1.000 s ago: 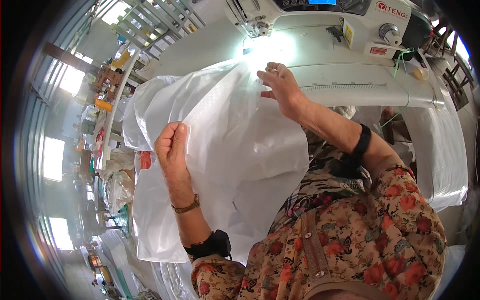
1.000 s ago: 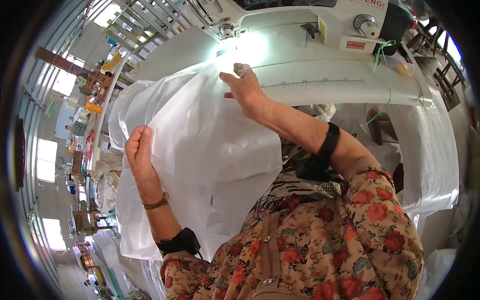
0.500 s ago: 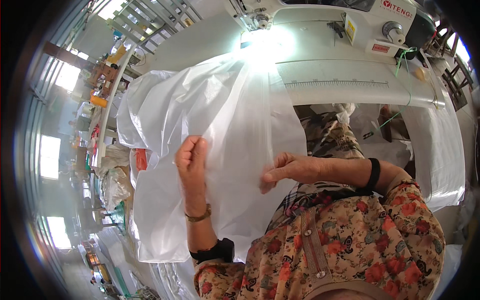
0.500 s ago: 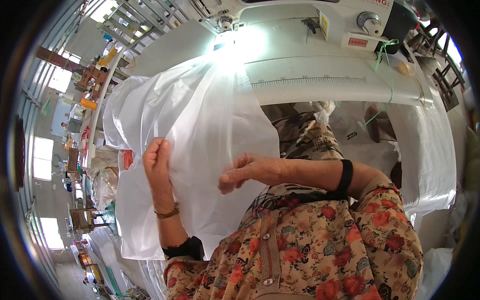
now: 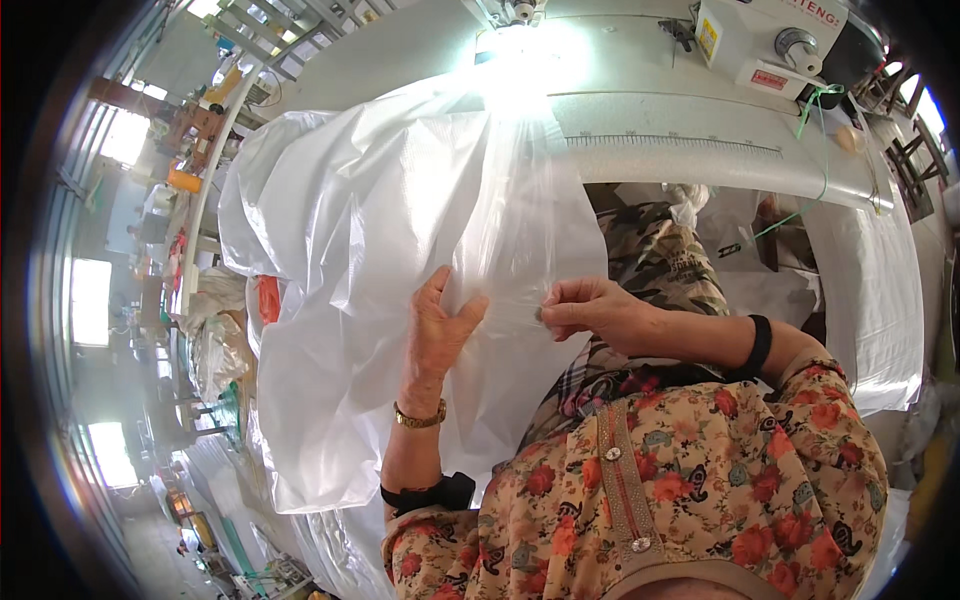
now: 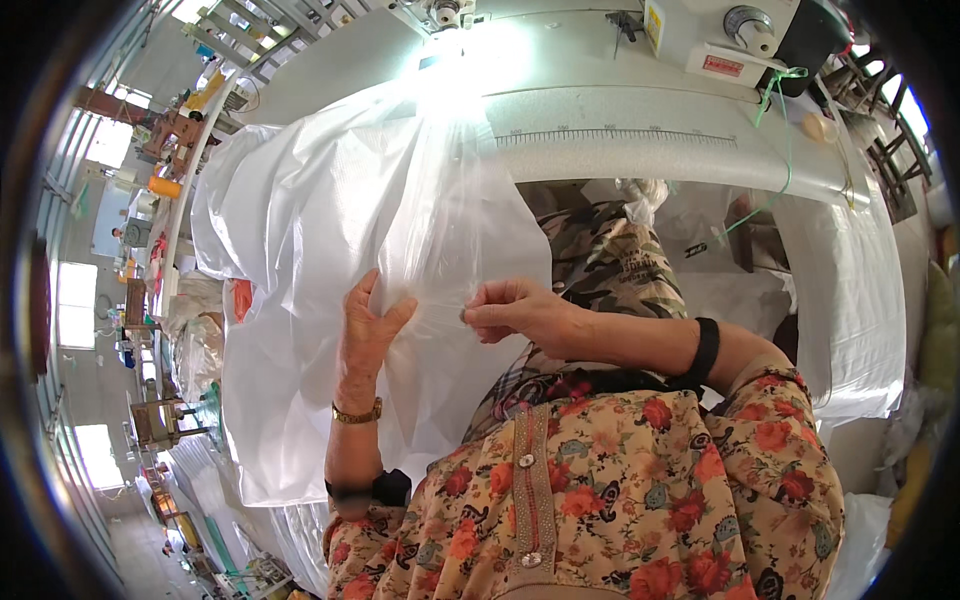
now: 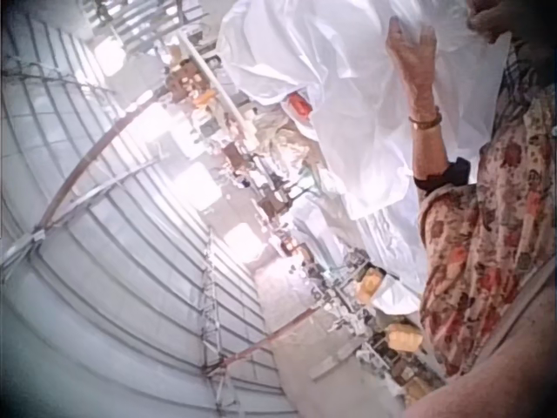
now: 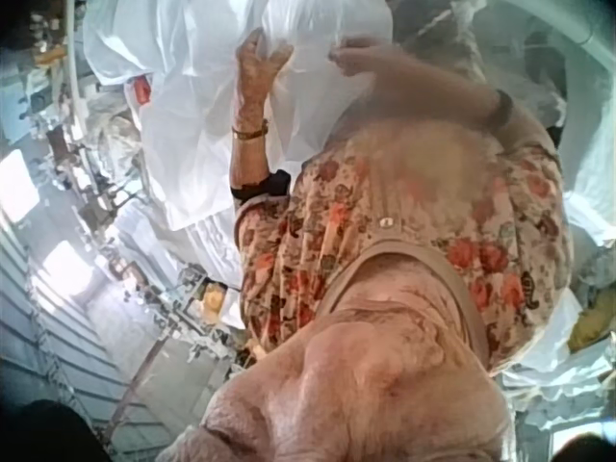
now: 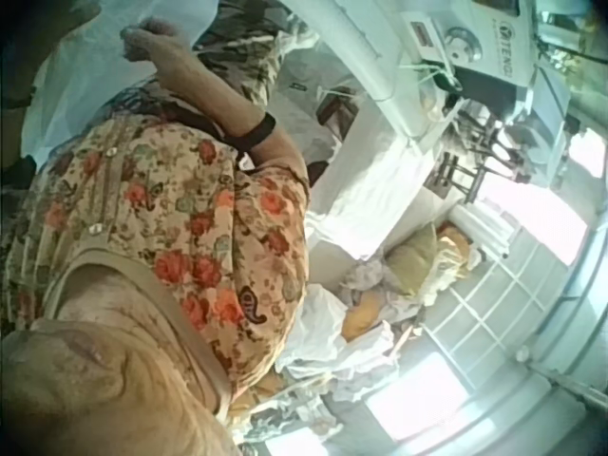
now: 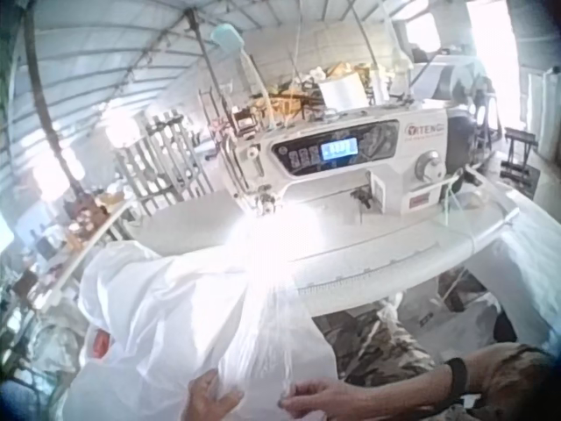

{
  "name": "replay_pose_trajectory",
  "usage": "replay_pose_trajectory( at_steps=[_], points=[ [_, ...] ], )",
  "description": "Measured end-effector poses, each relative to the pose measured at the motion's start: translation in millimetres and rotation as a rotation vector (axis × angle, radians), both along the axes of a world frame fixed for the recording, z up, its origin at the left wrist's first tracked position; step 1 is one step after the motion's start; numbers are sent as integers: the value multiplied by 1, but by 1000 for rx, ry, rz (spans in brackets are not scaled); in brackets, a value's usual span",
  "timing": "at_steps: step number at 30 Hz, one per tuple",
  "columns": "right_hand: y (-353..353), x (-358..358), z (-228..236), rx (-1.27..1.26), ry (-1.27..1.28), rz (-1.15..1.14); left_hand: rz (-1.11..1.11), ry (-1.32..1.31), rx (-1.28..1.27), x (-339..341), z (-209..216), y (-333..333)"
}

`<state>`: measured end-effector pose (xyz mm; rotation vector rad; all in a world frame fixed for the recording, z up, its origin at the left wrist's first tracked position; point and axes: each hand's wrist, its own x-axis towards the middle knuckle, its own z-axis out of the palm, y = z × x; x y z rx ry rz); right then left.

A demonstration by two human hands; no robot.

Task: Sewing a large white plastic or fabric sheet using an industrial sewing machine.

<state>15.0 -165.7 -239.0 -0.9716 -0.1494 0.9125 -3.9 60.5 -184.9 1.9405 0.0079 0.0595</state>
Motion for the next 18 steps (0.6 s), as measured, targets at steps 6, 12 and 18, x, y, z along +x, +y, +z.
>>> replay_pose_trajectory(
  at_steps=[6,12,18],
  points=[
    [-8,-12,21,24,-218,-75,23,18,125,-1,-10,0],
    [-3,-8,68,-207,-988,-149,15,-322,527,-15,12,-36],
    [6,-2,68,-443,-1110,152,-161,-236,435,-22,19,-32]
  ],
)
